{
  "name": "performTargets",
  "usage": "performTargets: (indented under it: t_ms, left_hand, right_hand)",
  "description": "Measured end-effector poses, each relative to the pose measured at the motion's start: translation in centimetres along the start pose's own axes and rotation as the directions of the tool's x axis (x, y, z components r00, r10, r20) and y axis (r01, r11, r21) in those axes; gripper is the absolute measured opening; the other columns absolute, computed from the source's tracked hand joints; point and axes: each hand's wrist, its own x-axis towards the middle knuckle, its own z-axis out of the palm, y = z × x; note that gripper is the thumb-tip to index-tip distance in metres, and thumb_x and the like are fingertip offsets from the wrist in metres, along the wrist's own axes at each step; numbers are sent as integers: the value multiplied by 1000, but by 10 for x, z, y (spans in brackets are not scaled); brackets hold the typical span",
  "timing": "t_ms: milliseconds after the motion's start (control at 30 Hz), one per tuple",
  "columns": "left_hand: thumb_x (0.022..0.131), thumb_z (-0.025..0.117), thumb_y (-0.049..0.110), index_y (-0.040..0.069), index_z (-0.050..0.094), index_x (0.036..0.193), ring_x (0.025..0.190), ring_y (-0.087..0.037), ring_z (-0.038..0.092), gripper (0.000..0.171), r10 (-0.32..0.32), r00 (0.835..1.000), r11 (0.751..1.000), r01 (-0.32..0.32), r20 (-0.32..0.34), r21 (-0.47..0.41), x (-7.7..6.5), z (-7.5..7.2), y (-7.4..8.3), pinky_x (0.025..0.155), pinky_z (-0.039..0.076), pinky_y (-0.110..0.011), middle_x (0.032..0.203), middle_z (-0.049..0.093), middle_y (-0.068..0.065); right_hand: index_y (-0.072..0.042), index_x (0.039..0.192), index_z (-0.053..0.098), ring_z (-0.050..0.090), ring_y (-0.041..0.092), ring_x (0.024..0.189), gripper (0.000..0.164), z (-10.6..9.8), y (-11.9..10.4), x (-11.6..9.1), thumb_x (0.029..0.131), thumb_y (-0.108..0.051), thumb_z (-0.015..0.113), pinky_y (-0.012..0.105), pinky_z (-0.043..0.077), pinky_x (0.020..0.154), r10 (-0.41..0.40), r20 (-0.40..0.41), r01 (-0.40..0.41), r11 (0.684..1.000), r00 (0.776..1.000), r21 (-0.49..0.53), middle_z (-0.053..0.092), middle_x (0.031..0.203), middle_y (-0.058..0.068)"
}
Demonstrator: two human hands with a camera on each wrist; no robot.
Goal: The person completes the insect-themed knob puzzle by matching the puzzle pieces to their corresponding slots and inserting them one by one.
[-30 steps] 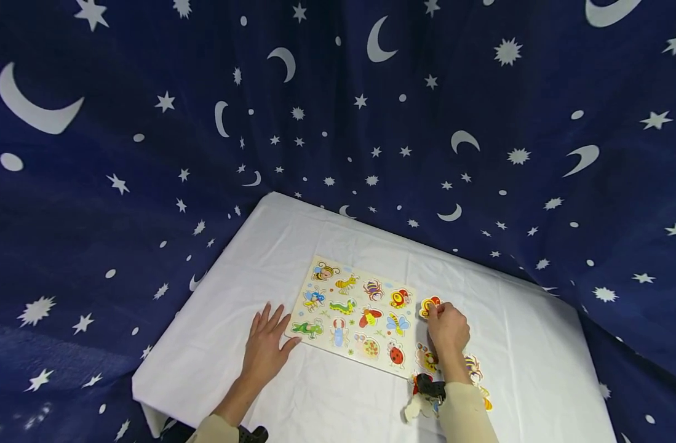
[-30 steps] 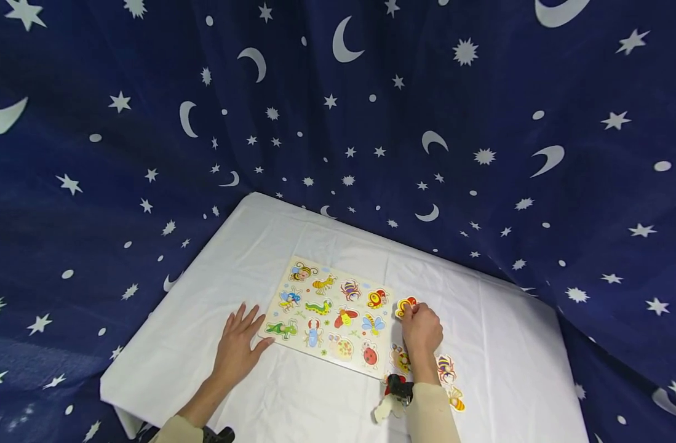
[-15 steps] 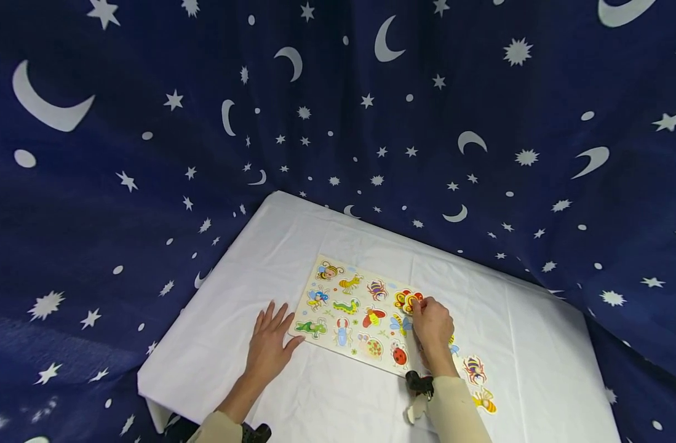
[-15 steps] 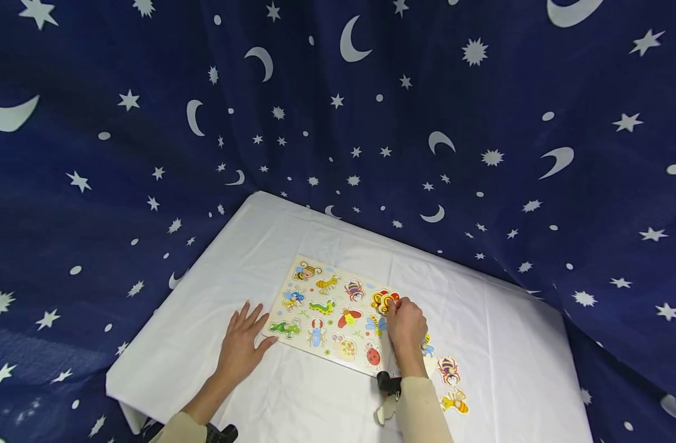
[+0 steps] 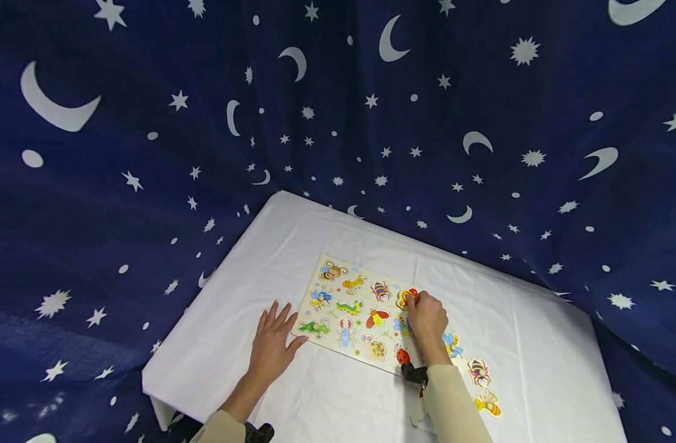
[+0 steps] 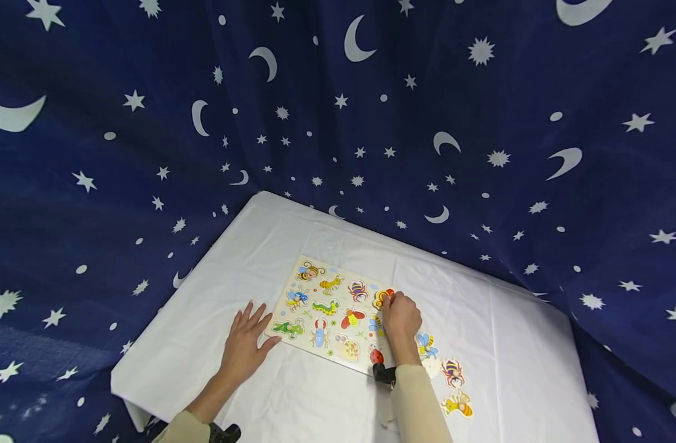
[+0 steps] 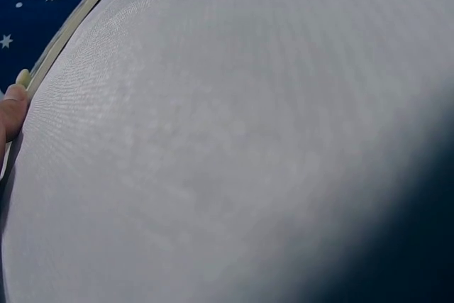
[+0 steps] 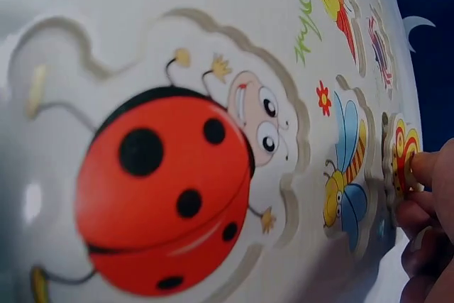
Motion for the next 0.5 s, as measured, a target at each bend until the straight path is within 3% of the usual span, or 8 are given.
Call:
performTargets:
  t_ms: [500]
  left_hand:
    - [82, 74, 47, 10, 60, 132, 148, -36, 27, 64, -16, 999, 1000, 16, 28, 8, 0, 0, 0, 121, 19, -53, 149, 48, -13]
  right_hand:
    - [-8, 77, 57, 59, 31, 65, 30, 0, -5, 4, 93, -33, 62, 43, 44, 54, 15, 76, -11, 999, 997, -52, 63, 74, 13]
